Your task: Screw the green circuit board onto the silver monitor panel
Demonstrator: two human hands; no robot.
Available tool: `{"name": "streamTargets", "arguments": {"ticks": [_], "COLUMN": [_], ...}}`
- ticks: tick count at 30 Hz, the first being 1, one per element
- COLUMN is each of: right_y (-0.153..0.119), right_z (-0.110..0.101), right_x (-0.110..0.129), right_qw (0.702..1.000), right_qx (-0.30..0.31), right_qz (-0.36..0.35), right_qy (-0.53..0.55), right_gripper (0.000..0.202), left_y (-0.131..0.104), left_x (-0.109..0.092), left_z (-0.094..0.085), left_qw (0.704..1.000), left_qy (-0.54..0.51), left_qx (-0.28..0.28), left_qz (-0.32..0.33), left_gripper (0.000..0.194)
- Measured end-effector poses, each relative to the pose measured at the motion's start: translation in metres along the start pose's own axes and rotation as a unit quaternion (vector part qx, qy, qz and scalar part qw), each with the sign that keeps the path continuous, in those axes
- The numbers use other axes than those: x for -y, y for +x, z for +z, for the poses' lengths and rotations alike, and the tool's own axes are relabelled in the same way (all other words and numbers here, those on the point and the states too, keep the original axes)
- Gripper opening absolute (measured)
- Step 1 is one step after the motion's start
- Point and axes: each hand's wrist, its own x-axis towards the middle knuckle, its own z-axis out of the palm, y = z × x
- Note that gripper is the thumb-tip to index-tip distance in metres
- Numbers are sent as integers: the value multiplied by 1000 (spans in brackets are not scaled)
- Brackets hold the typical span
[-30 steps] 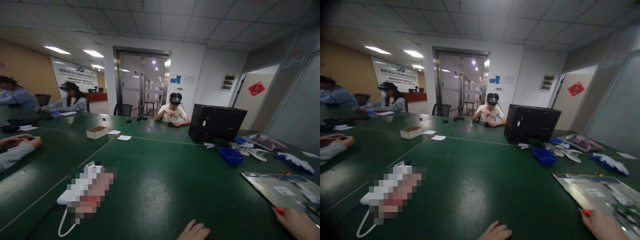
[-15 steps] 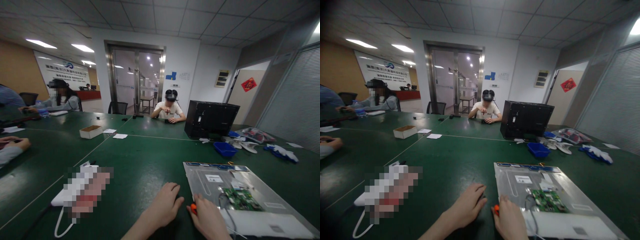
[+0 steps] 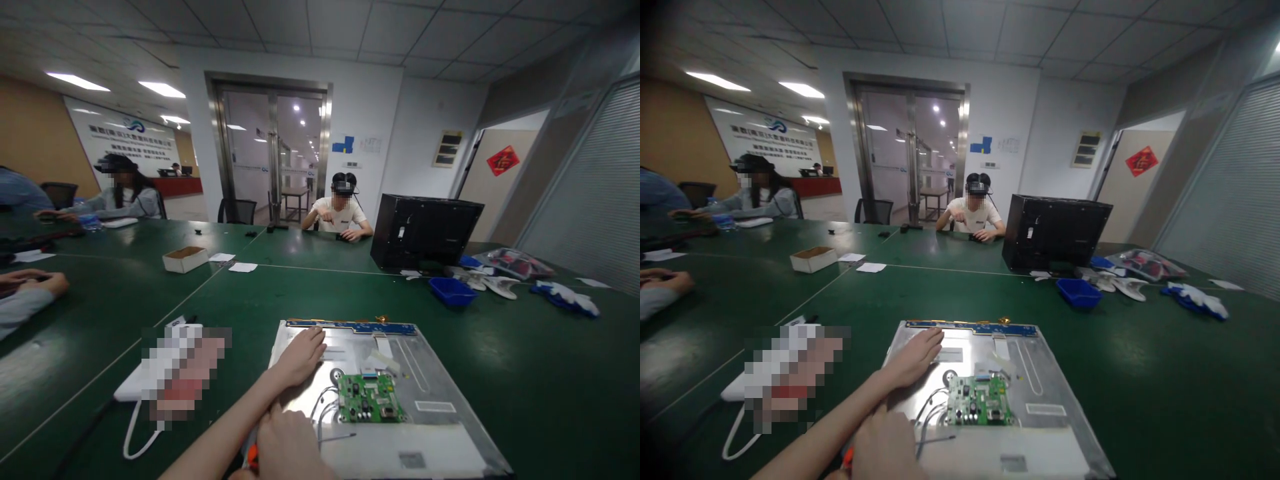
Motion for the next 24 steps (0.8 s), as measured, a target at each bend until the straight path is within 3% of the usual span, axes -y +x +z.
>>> {"name": "streamTargets", "arguments": {"ticks": [3, 6, 10, 13, 16, 18, 21, 24], "right_y": [-8, -30, -68, -95, -114, -124, -132, -133], "right_z": [-3, -21, -52, -62, -54, -42, -25, -14], "right_x": [5, -6, -55, -110, -159, -181, -195, -192], "right_qw": [999, 998, 998, 995, 985, 982, 981, 978], "right_qx": [-8, -26, -32, -86, -105, -100, -96, -105], "right_qz": [-42, -49, -54, 48, 133, 154, 164, 179], "right_qy": [-8, -13, 23, 10, -23, -35, -33, -34], "right_gripper": [66, 61, 55, 42, 42, 41, 44, 46], "left_y": [-10, -16, -18, -22, -26, -28, -29, -28], "left_x": [7, 11, 18, 25, 33, 36, 39, 38], "left_z": [-3, -9, -16, -20, -22, -22, -23, -24], "left_qw": [999, 999, 997, 996, 994, 993, 989, 983], "left_qy": [29, 48, 66, 81, 98, 112, 142, 177], "left_qx": [3, 5, 9, 9, 16, 20, 16, 14], "left_qz": [14, 19, 32, 42, 42, 40, 42, 43], "left_gripper": [47, 48, 48, 47, 48, 49, 49, 48]}}
